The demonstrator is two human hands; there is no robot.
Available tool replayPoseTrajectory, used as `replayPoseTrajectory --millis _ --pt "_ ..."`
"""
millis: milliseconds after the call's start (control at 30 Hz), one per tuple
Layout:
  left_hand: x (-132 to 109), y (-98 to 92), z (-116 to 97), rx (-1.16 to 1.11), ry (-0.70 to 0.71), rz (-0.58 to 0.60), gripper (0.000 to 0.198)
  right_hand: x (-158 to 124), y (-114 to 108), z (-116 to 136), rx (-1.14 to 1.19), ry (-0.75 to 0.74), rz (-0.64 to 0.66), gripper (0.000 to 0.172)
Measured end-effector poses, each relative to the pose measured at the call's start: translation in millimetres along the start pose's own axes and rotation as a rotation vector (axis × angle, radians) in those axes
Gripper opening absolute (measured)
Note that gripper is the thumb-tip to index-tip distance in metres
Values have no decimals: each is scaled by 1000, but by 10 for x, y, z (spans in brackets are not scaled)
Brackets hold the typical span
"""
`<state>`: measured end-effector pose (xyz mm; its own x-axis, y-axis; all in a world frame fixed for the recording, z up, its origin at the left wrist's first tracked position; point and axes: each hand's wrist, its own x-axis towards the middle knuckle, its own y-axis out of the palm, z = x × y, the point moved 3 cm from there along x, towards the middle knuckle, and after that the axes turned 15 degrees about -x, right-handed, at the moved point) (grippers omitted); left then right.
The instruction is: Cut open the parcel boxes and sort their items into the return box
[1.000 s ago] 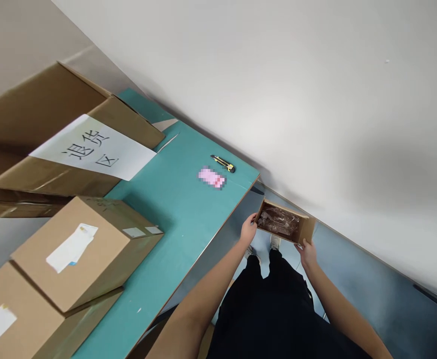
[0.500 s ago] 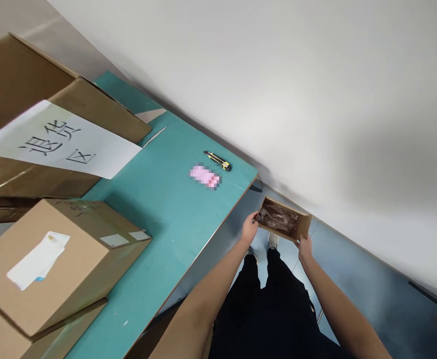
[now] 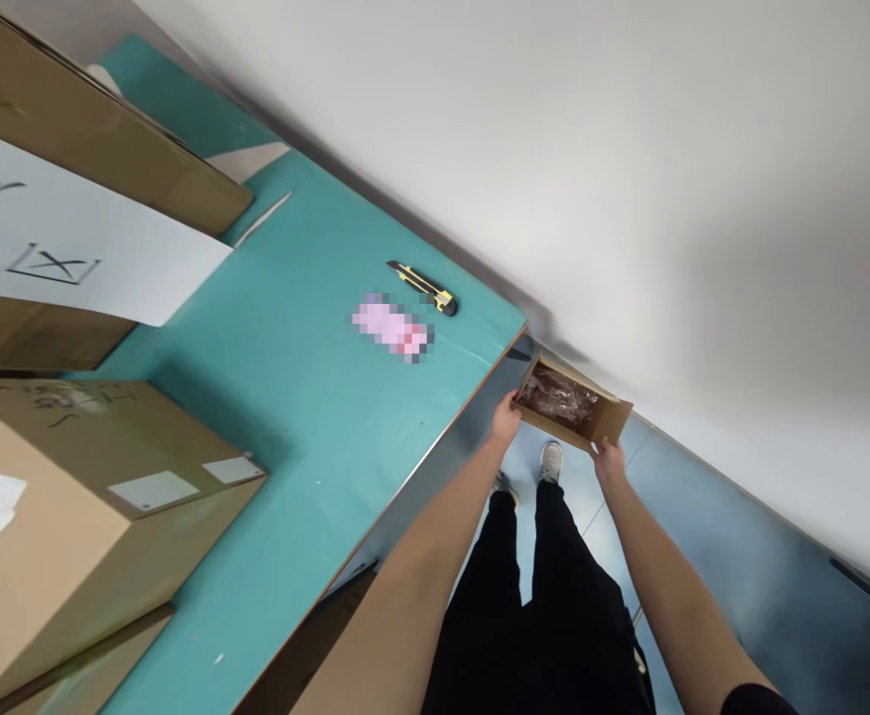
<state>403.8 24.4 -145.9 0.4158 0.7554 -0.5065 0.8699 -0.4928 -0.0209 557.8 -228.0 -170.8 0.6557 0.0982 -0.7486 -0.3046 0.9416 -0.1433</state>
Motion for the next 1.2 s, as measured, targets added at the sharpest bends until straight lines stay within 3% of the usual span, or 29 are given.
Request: replayPoseTrajectory --millis 233,467,600,800,1033,1200 --pt "244 127 23 -32 -5 2 53 233 52 12 -37 25 13 46" --pt "173 -24 -14 7 -94 -31 63 208 -142 -28 -177 70 -95 83" --pt "-140 -218 -121 -10 -113 -16 62 72 -228 -9 -226 46 -69 78" --pt "-857 -575 -359 -99 -70 33 65 -136 -218 153 -268 3 46 68" --pt "-1608 -923 -645 -186 -113 -52 68 -348 -69 500 -304 -66 92 68" --pt "-2047 -1106 -890 -288 -114 -88 58 -750 88 809 -331 -162 151 61"
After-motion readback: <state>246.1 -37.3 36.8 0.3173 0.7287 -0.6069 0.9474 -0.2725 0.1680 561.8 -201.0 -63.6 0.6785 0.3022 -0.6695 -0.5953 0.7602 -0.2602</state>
